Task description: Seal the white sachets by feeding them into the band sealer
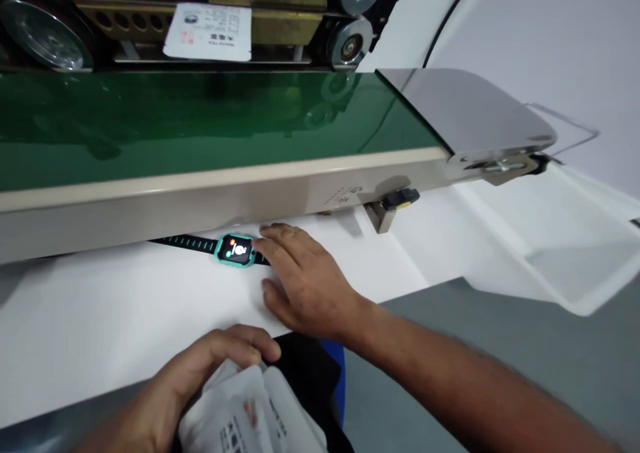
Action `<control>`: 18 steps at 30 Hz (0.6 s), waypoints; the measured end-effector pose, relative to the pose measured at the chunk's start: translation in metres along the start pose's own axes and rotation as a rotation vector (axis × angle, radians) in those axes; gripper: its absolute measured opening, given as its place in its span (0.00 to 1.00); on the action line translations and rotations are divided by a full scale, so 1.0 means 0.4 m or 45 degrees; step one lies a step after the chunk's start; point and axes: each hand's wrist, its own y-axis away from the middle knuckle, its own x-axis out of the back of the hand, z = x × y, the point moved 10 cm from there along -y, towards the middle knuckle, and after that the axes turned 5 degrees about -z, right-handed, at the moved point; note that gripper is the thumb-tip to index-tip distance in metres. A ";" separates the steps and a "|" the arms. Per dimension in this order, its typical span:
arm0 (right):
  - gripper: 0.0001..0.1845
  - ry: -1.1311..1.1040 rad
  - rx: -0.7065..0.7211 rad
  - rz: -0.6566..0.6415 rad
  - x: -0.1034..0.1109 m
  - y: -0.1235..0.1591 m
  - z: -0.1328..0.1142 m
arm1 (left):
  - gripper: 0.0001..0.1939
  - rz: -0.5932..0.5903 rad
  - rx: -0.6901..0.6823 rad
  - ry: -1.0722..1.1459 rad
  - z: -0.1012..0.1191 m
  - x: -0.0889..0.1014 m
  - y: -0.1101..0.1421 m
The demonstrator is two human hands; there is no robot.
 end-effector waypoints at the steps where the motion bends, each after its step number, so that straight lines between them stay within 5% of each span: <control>1: 0.26 -0.010 0.029 -0.005 -0.003 -0.007 -0.010 | 0.31 -0.004 -0.006 -0.004 0.000 0.000 -0.001; 18: 0.21 0.097 -0.006 -0.094 -0.057 -0.055 -0.015 | 0.29 0.034 -0.018 0.004 -0.004 0.021 0.004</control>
